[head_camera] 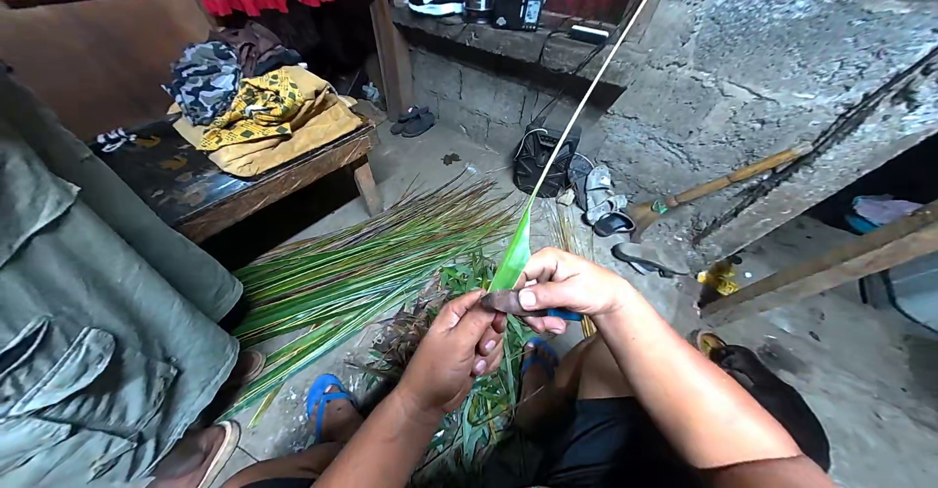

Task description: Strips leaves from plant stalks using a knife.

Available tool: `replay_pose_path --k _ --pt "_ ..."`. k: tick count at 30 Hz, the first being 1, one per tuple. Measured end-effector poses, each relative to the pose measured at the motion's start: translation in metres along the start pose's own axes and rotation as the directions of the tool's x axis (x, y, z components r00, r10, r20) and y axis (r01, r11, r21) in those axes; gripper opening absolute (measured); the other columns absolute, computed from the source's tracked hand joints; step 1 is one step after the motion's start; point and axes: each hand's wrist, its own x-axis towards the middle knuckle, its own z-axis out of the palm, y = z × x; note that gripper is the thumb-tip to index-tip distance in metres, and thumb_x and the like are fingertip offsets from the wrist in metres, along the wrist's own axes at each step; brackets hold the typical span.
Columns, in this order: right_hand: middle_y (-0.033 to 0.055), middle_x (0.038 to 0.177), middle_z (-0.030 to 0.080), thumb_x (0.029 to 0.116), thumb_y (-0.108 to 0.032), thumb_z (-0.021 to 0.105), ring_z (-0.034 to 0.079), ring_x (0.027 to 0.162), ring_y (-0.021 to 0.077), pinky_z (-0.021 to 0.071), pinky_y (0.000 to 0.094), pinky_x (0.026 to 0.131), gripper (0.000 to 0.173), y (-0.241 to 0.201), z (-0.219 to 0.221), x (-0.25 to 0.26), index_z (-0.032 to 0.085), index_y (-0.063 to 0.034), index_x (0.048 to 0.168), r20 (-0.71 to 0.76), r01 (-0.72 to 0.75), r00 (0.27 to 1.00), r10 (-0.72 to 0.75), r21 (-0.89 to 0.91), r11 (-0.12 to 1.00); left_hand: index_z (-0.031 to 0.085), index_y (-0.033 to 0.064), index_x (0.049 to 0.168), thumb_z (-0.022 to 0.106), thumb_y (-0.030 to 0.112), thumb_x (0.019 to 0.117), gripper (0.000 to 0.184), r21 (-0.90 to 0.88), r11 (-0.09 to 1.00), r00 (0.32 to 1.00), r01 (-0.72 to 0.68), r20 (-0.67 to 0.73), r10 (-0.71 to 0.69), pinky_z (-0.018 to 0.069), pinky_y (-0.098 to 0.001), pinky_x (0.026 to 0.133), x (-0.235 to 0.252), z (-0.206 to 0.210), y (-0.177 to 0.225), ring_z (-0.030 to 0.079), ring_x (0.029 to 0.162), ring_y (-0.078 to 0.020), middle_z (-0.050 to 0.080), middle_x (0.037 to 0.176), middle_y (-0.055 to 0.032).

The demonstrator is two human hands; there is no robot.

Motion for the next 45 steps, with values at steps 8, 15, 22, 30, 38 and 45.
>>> replay_pose_path --k 8,15,22,30,38,45 --pt "-0.0014 0.070 0.067 0.1058 -0.018 0.054 0.060 0.053 0.0037 0.0497 0.0188 0.048 0.020 -0.003 -0.013 -0.001 0.068 -0.0047 0.101 -0.178 -0.016 0.984 0.002 -0.079 0.997 0.058 0.0103 0.088 0.040 0.019 0.1088 0.029 0.076 0.997 0.999 0.002 -0.036 0.001 0.0375 -0.0167 0.045 0.000 -0.003 -0.001 0.041 0.046 -0.0022 0.042 0.060 0.0075" --pt "0.0016 0.066 0.065 0.1045 -0.020 0.052 0.058 0.048 0.0058 0.0499 0.0201 0.046 0.022 -0.021 -0.035 0.006 0.067 -0.0064 0.099 -0.355 -0.072 0.934 0.021 -0.131 0.989 0.060 0.0079 0.087 0.042 0.017 0.1083 0.030 0.242 0.970 0.996 -0.020 -0.084 0.041 0.0383 -0.0172 0.045 0.001 -0.005 -0.001 0.042 0.047 -0.0030 0.044 0.060 0.0056" --pt "0.0054 0.066 0.064 0.1039 -0.027 0.051 0.057 0.045 0.0104 0.0508 0.0246 0.043 0.022 -0.036 -0.036 -0.004 0.064 -0.0098 0.106 -0.592 -0.043 0.806 0.000 -0.058 0.997 0.061 0.0063 0.090 0.040 0.018 0.1099 0.032 0.297 0.955 0.992 -0.016 -0.116 0.053 0.0429 -0.0187 0.048 0.001 -0.005 -0.008 0.046 0.049 -0.0051 0.049 0.062 0.0031" --pt "-0.0006 0.068 0.065 0.1050 -0.019 0.054 0.059 0.050 0.0054 0.0488 0.0203 0.045 0.018 0.001 0.013 -0.010 0.067 -0.0077 0.102 -0.182 -0.010 0.983 0.030 0.108 0.994 0.060 0.0108 0.087 0.044 0.021 0.1083 0.029 0.112 0.994 1.000 0.007 0.000 -0.007 0.0401 -0.0168 0.046 -0.009 -0.004 -0.003 0.044 0.047 -0.0022 0.045 0.060 0.0069" --pt "0.0035 0.068 0.065 0.1049 -0.016 0.048 0.059 0.049 0.0073 0.0505 0.0204 0.046 0.020 -0.027 -0.007 -0.005 0.065 -0.0055 0.101 -0.430 -0.007 0.903 -0.001 -0.017 1.000 0.062 0.0084 0.087 0.043 0.019 0.1082 0.030 0.194 0.981 0.998 0.018 -0.056 -0.007 0.0411 -0.0173 0.046 -0.026 0.005 -0.003 0.045 0.047 -0.0028 0.046 0.059 0.0055" --pt "-0.0007 0.071 0.065 0.1045 -0.020 0.054 0.060 0.050 0.0060 0.0505 0.0206 0.044 0.016 -0.020 0.026 -0.012 0.065 -0.0084 0.105 -0.091 -0.041 0.995 0.048 0.079 0.996 0.057 0.0145 0.080 0.040 0.025 0.1083 0.034 -0.220 0.975 0.999 0.011 0.036 -0.003 0.0386 -0.0167 0.044 -0.032 0.020 0.009 0.043 0.046 -0.0022 0.044 0.060 0.0076"
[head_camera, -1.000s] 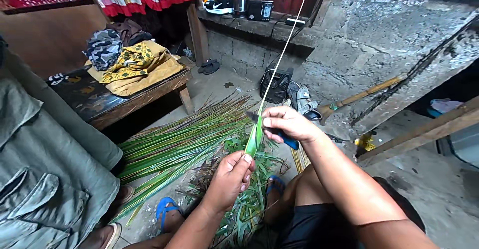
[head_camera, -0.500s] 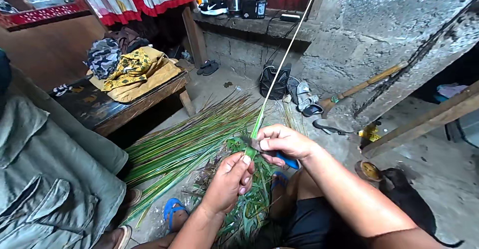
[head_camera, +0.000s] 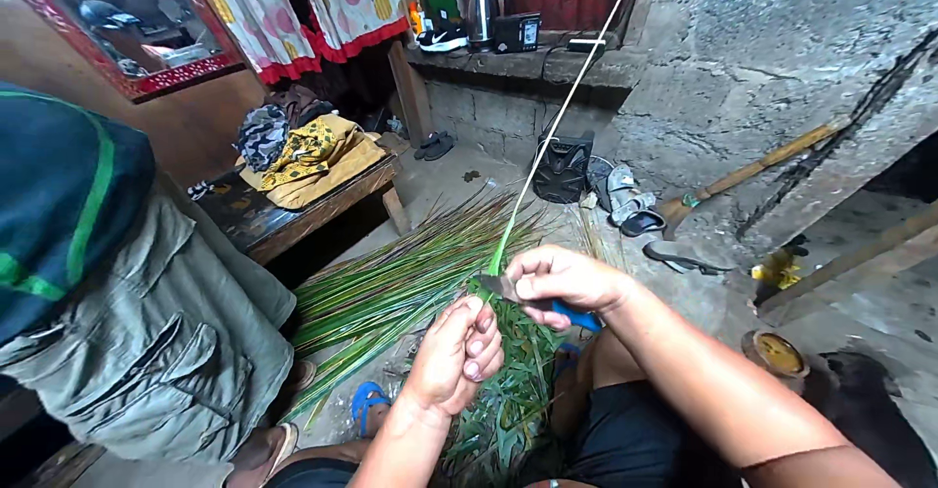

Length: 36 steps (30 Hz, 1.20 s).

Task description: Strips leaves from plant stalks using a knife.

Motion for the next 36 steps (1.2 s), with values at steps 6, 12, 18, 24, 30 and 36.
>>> replay_pose_path --k 6,12,18,24,30,36 --pt "0.0006 0.071 0.067 0.1056 -0.016 0.052 0.061 0.051 0.0061 0.0505 0.0199 0.045 0.016 -0.006 0.015 -0.008 0.066 -0.0069 0.104 -0.045 0.087 0.995 -0.086 0.006 0.996 0.058 0.0136 0.079 0.042 0.023 0.1074 0.034 0.084 0.995 0.999 0.050 -0.009 -0.049 0.0379 -0.0166 0.043 -0.008 0.016 -0.010 0.042 0.044 -0.0017 0.042 0.057 0.0082" --pt "0.0016 0.068 0.067 0.1053 -0.013 0.052 0.061 0.050 0.0061 0.0507 0.0196 0.046 0.018 -0.024 0.013 -0.016 0.066 -0.0029 0.100 -0.072 0.065 0.995 -0.073 -0.118 0.991 0.058 0.0107 0.082 0.040 0.020 0.1082 0.033 0.277 0.961 0.997 -0.009 -0.066 0.028 0.0376 -0.0166 0.042 -0.014 0.029 -0.019 0.042 0.043 -0.0018 0.042 0.057 0.0074" --pt "0.0039 0.066 0.067 0.1043 -0.013 0.053 0.061 0.049 0.0074 0.0505 0.0200 0.045 0.020 -0.037 0.004 -0.020 0.066 -0.0027 0.094 -0.081 0.093 0.991 -0.105 -0.138 0.986 0.059 0.0084 0.084 0.042 0.019 0.1084 0.031 0.353 0.934 0.995 -0.057 -0.053 0.081 0.0387 -0.0165 0.043 -0.020 0.038 -0.023 0.043 0.044 -0.0022 0.043 0.057 0.0058" --pt "0.0057 0.067 0.067 0.1047 -0.013 0.052 0.060 0.048 0.0080 0.0507 0.0206 0.045 0.022 -0.054 0.001 -0.018 0.066 -0.0011 0.094 -0.067 0.096 0.991 -0.116 -0.246 0.965 0.060 0.0080 0.084 0.044 0.020 0.1086 0.032 0.399 0.910 0.988 -0.114 -0.047 0.144 0.0400 -0.0169 0.043 -0.024 0.043 -0.022 0.044 0.044 -0.0027 0.044 0.057 0.0052" --pt "0.0036 0.069 0.065 0.1061 -0.012 0.046 0.056 0.048 0.0067 0.0482 0.0198 0.043 0.020 -0.094 -0.037 -0.020 0.063 -0.0036 0.110 -0.455 0.101 0.871 -0.183 -0.199 0.975 0.061 0.0065 0.084 0.045 0.018 0.1081 0.031 0.449 0.885 0.984 -0.123 -0.059 0.166 0.0441 -0.0181 0.046 -0.029 0.036 -0.029 0.048 0.045 -0.0040 0.048 0.058 0.0031" --pt "0.0104 0.079 0.066 0.1091 -0.018 0.043 0.058 0.052 0.0119 0.0507 0.0238 0.047 0.030 -0.052 -0.022 -0.009 0.056 -0.0088 0.134 -0.538 0.062 0.842 -0.045 0.014 0.998 0.062 0.0032 0.089 0.043 0.016 0.1088 0.030 0.615 0.784 0.971 -0.080 -0.130 0.200 0.0460 -0.0179 0.047 -0.005 0.005 -0.041 0.051 0.049 -0.0052 0.055 0.064 -0.0008"
